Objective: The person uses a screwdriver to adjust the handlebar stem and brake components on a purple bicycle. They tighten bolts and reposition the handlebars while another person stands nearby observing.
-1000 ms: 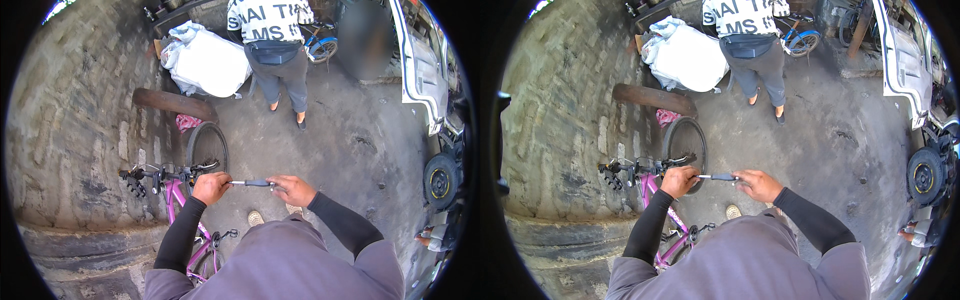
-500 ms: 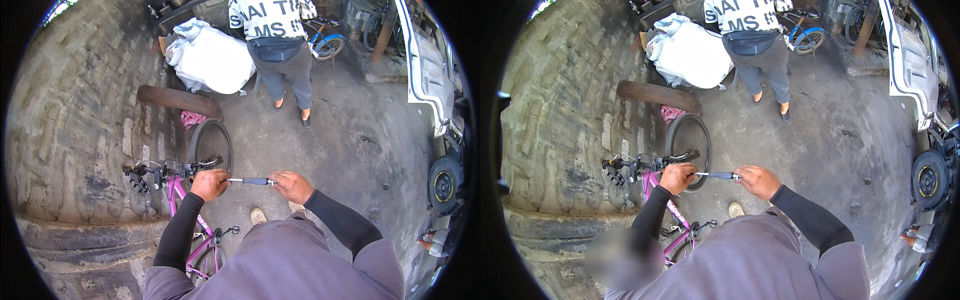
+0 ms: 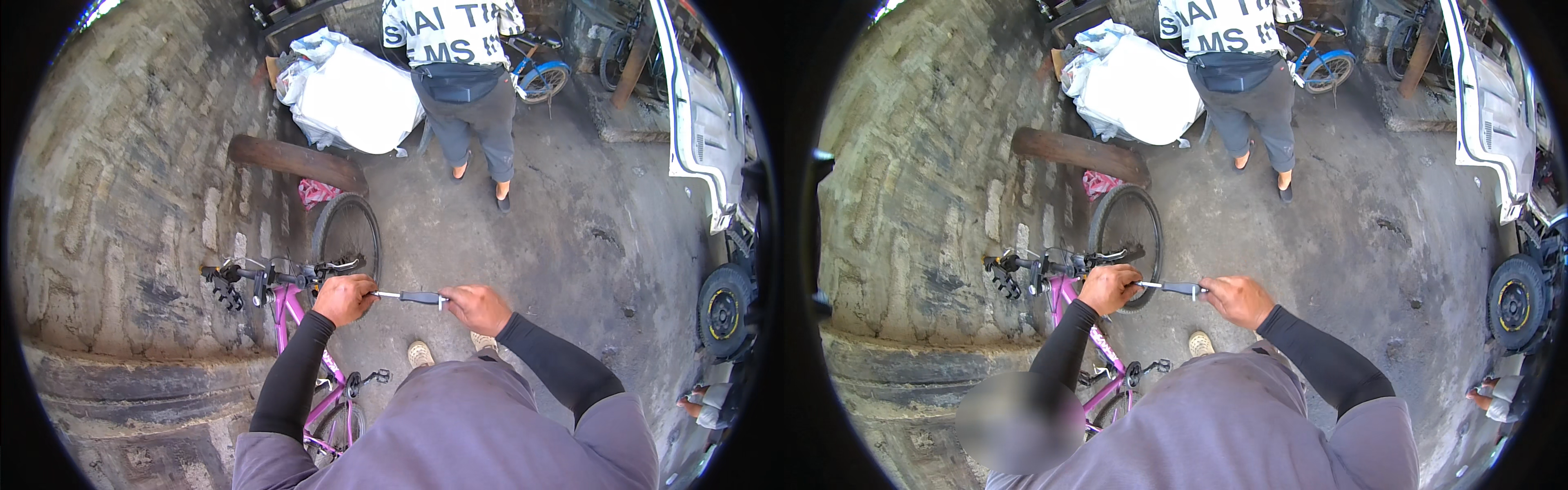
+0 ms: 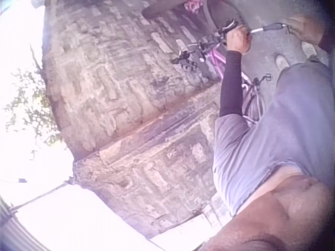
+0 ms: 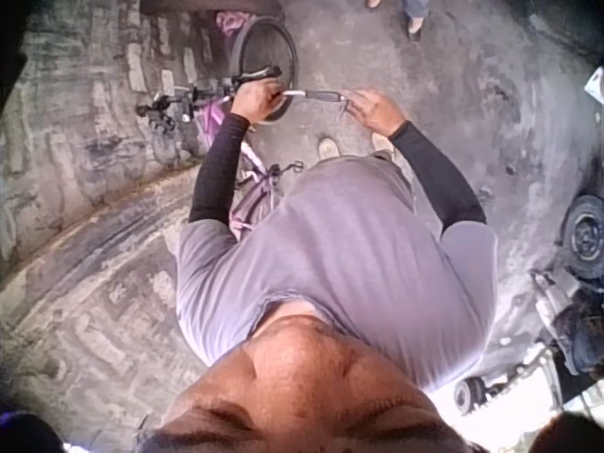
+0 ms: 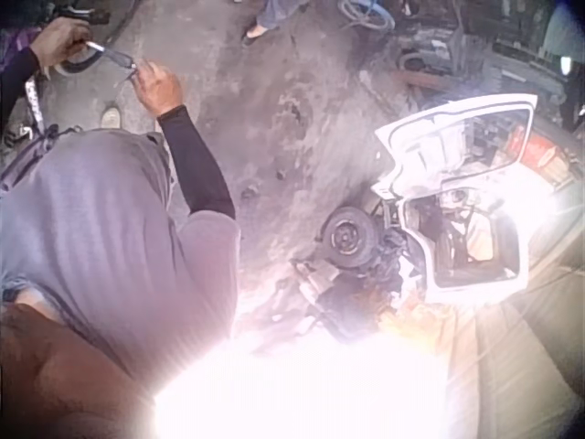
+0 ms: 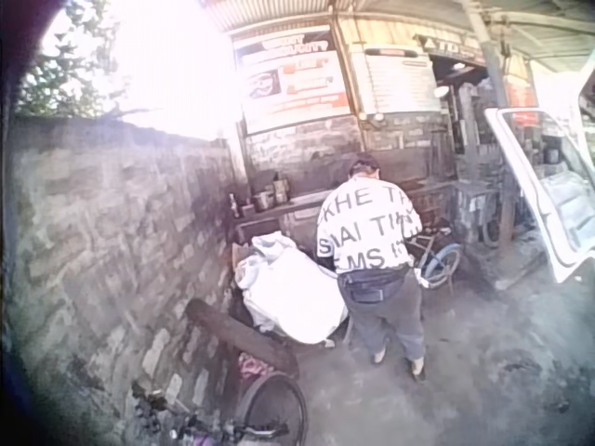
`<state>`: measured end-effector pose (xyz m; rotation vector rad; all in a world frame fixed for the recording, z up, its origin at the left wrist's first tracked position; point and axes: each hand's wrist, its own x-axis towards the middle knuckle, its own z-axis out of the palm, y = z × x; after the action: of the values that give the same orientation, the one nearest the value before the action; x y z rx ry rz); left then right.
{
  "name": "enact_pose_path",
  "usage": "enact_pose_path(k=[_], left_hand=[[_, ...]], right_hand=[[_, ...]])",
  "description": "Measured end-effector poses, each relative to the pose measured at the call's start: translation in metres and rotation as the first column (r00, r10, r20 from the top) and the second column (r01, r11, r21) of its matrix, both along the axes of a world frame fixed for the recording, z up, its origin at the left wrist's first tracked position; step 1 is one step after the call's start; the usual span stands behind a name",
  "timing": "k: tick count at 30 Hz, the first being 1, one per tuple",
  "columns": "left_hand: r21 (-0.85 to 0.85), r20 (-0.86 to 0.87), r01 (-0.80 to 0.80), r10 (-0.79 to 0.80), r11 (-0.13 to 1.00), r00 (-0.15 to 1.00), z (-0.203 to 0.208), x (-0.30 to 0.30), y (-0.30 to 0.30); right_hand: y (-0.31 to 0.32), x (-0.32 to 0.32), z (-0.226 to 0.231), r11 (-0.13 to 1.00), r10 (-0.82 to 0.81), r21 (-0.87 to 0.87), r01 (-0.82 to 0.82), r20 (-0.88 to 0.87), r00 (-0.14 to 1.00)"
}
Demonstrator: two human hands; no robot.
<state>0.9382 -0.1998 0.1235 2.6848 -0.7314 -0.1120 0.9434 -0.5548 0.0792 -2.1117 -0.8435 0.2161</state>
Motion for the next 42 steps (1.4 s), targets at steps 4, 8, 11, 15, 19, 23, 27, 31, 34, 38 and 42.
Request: enact_pose_path(k=[4, 8, 11, 15, 19, 23, 27, 31, 34, 38, 42], left_hand=[[0.003, 0.012, -0.002, 0.002, 1.0, 1.0, -0.001, -0.002, -0.001], [0.004, -0.006, -0.008, 0.008, 1.0, 1.0, -0.001, -0.004, 0.0], [0.015, 0.0, -0.023, 0.023, 1.0, 1.0, 0.001, -0.002, 0.0], [0.018, -0.002, -0.026, 0.026, 0.999, 1.0, 0.003, -0.002, -0.003], [0.022, -0.004, -0.038, 0.038, 0.999, 0.999, 0.004, -0.003, -0.005], [0.025, -0.008, -0.04, 0.04, 0.999, 0.999, 0.003, -0.004, -0.004], [0.046, 0.005, -0.033, 0.033, 0.998, 0.999, 0.003, -0.002, -0.004], [-0.068, 0.073, -0.179, 0.184, 0.982, 0.98, 0.001, -0.014, -0.009], [-0.199, 0.19, -0.298, 0.335, 0.934, 0.923, -0.002, -0.026, -0.016], [-0.202, 0.189, -0.321, 0.358, 0.925, 0.914, -0.013, -0.027, -0.016], [-0.173, 0.21, -0.314, 0.346, 0.933, 0.914, -0.015, -0.029, -0.016]], right_hand=[[0.016, 0.02, -0.006, 0.879, 0.036, 0.062, 0.472, -0.997, 0.064], [0.0, 0.001, 0.012, 0.951, -0.236, 0.106, 0.29, -0.355, 0.905], [-0.004, 0.003, 0.025, 0.99, -0.136, -0.031, 0.136, -0.012, 0.991], [0.002, 0.014, 0.007, 0.983, 0.053, -0.175, -0.057, -0.027, 0.998], [0.01, 0.022, -0.009, 0.864, 0.086, 0.156, 0.479, -0.983, 0.164], [-0.007, 0.009, -0.018, 0.932, -0.174, 0.246, 0.265, -0.336, 0.926], [-0.007, 0.011, -0.001, 0.996, 0.039, 0.077, -0.054, 0.182, 0.983], [0.004, 0.01, -0.006, 0.998, 0.066, 0.01, -0.066, 0.043, 0.997], [0.015, 0.012, -0.008, 0.973, -0.029, 0.148, 0.179, -0.687, 0.726], [0.025, 0.006, -0.009, 0.87, 0.044, 0.138, 0.473, -0.978, 0.204], [0.026, 0.007, -0.016, 0.774, 0.233, 0.096, 0.626, -0.962, -0.141]])
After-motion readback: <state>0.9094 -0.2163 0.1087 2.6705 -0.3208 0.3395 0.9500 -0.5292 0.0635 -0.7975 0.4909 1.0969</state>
